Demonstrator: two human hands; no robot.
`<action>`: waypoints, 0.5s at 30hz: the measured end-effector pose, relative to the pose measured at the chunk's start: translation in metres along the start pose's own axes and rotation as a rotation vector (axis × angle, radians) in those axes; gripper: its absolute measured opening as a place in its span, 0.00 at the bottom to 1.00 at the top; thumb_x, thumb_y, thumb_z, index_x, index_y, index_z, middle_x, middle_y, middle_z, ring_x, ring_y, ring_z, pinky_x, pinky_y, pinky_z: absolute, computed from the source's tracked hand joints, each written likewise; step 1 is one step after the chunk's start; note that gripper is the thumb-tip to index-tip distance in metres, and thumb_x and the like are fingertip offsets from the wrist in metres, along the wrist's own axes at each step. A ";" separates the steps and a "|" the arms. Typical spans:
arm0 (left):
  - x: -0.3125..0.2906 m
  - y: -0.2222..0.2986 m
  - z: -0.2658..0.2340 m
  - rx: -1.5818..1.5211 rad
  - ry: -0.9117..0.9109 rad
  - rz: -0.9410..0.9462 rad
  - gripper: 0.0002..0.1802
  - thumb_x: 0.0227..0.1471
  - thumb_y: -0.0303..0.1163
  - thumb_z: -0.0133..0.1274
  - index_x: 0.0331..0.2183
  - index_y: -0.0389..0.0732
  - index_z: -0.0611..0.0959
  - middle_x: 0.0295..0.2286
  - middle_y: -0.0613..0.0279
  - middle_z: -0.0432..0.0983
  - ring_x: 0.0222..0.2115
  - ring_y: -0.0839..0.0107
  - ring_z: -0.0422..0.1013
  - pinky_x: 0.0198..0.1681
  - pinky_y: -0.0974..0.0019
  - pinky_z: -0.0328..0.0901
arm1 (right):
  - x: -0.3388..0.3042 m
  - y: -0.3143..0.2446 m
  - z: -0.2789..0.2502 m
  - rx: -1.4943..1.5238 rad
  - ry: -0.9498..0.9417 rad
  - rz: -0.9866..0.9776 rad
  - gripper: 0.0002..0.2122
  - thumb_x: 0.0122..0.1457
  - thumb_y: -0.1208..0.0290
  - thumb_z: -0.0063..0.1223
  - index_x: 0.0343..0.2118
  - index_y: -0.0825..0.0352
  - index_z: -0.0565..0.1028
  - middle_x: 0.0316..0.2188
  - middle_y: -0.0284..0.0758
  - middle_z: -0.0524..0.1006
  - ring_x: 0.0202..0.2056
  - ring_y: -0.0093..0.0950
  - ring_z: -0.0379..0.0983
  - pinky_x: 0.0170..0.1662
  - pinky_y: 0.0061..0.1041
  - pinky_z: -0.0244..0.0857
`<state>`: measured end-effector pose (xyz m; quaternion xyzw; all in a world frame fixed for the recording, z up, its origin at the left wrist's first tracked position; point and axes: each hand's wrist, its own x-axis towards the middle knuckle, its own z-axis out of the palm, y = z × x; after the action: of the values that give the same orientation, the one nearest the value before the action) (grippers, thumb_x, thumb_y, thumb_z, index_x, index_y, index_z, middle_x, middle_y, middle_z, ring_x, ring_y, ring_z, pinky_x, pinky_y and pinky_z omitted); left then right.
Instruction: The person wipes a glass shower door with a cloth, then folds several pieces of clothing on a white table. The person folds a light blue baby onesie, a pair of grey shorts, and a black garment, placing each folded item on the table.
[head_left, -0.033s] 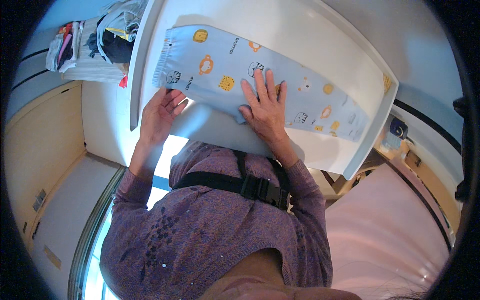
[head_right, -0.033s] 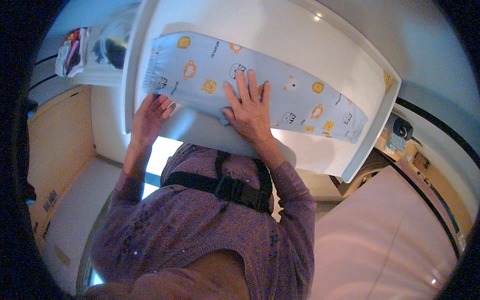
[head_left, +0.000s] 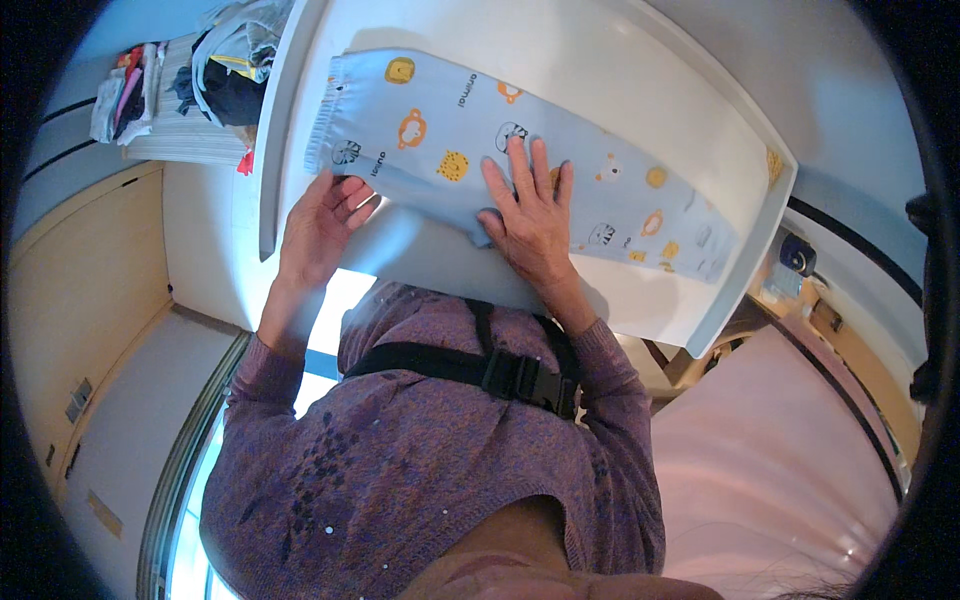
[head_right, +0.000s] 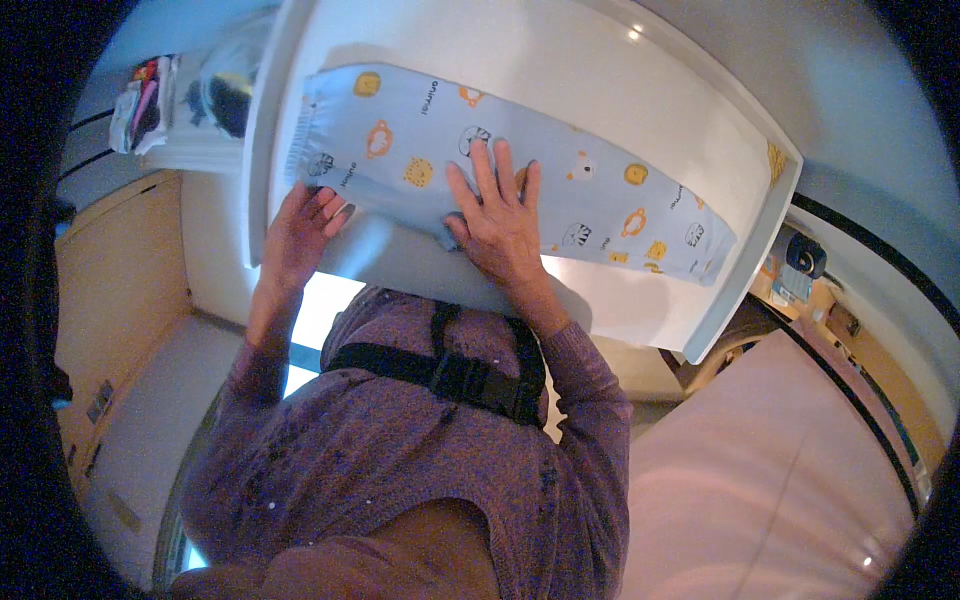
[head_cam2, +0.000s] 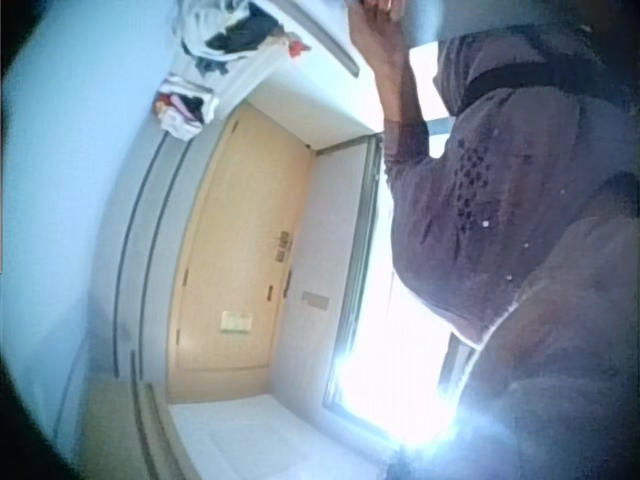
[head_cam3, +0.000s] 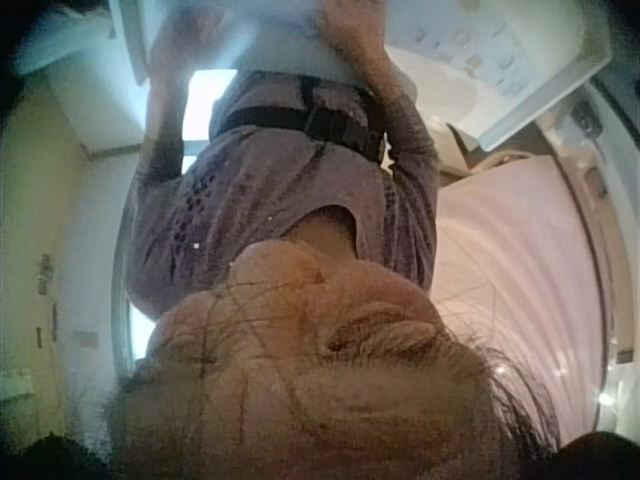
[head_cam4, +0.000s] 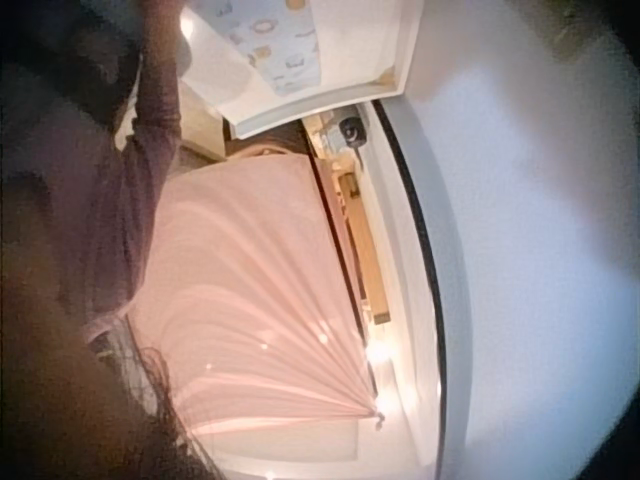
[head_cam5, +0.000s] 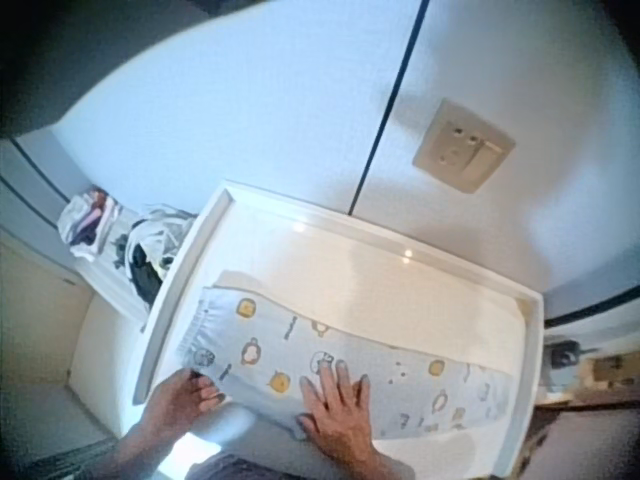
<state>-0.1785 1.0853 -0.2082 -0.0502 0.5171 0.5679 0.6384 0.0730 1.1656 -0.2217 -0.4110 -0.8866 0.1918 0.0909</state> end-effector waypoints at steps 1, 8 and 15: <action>0.005 0.000 0.000 0.015 0.005 -0.026 0.16 0.56 0.40 0.45 0.37 0.36 0.73 0.28 0.61 0.72 0.29 0.71 0.71 0.37 0.66 0.69 | -0.001 0.001 0.000 0.006 0.005 0.015 0.32 0.39 0.64 0.63 0.52 0.58 0.66 0.60 0.41 0.51 0.62 0.42 0.43 0.55 0.60 0.39; 0.027 0.007 0.009 0.405 0.090 0.181 0.15 0.54 0.41 0.49 0.29 0.37 0.77 0.17 0.67 0.69 0.17 0.78 0.64 0.21 0.74 0.61 | -0.003 0.004 -0.001 0.016 0.018 -0.004 0.30 0.39 0.64 0.62 0.50 0.59 0.67 0.60 0.41 0.52 0.62 0.42 0.43 0.55 0.60 0.40; 0.019 -0.002 0.029 0.620 0.411 0.540 0.15 0.53 0.39 0.50 0.36 0.37 0.78 0.29 0.63 0.74 0.31 0.75 0.69 0.37 0.70 0.63 | 0.000 0.004 -0.003 0.098 0.017 -0.001 0.31 0.39 0.60 0.62 0.50 0.61 0.67 0.59 0.44 0.52 0.61 0.44 0.43 0.54 0.61 0.39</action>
<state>-0.1623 1.1161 -0.2091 0.1682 0.7730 0.5108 0.3367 0.0773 1.1686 -0.2205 -0.4073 -0.8755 0.2314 0.1183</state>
